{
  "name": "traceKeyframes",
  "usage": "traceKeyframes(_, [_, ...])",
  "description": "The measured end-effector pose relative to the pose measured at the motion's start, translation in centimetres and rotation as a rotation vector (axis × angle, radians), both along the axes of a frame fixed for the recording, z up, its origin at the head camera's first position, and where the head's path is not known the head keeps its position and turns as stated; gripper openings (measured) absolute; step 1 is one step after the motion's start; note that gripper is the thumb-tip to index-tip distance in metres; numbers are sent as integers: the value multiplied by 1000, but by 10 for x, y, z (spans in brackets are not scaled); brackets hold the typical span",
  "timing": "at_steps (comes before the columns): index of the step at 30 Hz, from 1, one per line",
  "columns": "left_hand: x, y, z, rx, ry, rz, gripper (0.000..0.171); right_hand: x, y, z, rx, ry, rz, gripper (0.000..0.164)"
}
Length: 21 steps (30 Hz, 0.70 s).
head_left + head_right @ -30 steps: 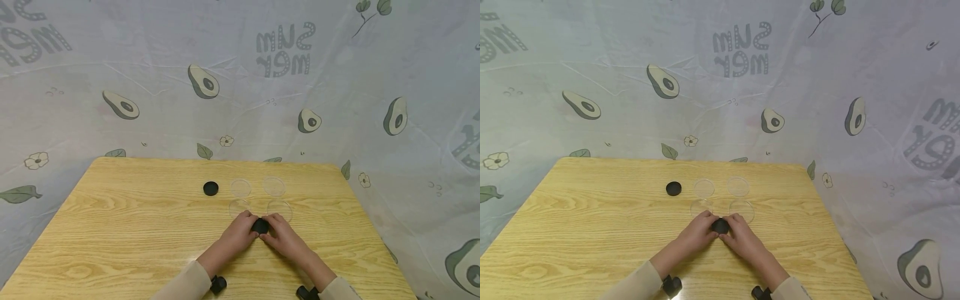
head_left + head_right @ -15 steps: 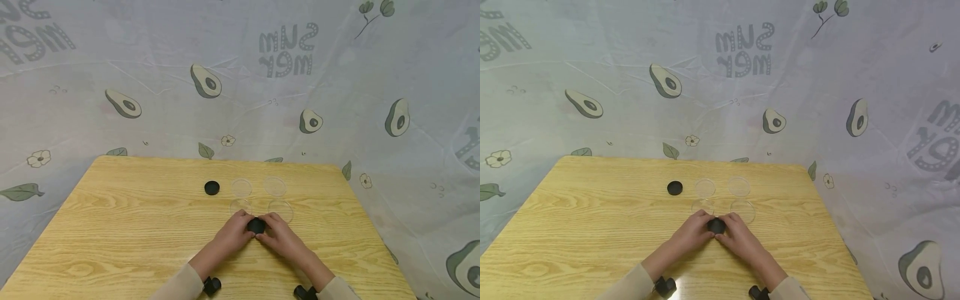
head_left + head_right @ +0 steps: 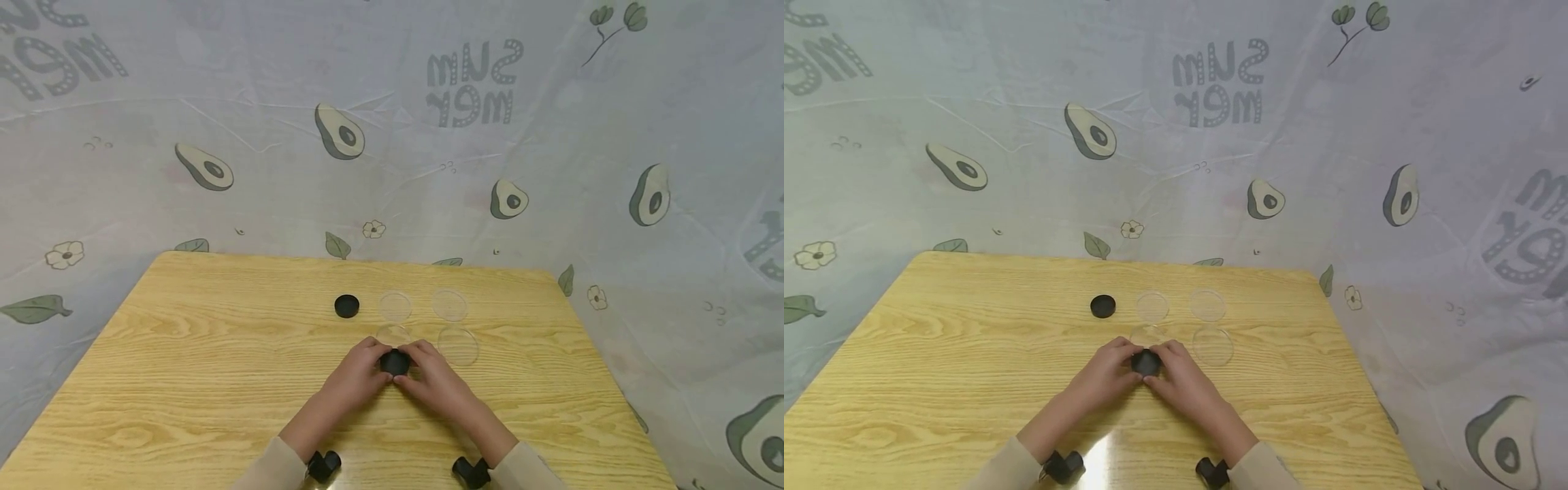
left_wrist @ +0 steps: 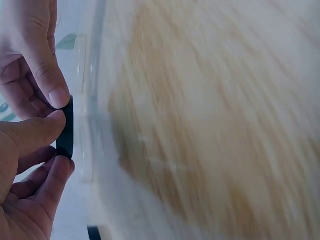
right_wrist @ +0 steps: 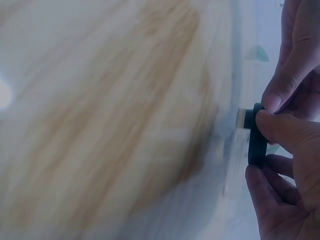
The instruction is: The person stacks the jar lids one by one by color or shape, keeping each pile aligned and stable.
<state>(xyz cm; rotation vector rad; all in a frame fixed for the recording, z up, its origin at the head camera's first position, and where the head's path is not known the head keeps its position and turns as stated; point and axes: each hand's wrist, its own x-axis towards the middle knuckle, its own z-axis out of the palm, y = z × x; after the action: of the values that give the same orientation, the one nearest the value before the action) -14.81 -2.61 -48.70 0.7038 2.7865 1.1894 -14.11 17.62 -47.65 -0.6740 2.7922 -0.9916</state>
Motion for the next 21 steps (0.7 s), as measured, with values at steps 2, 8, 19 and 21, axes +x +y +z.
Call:
traceKeyframes(2, [0, -7, 0, 21, -10, 2, 41, -1, -6, 1, -15, -2, 12, 46])
traceKeyframes(8, [0, -28, 1, 63, -33, 23, 40, -6, -24, 4, -14, -8, 59, 49])
traceKeyframes(19, [5, -57, -2, 65, -62, 98, 40, -10, -54, 2, 51, 6, 119, 48])
traceKeyframes(21, [5, -62, -1, 63, -65, 108, 40, -11, -59, 2, 55, 12, 127, 48])
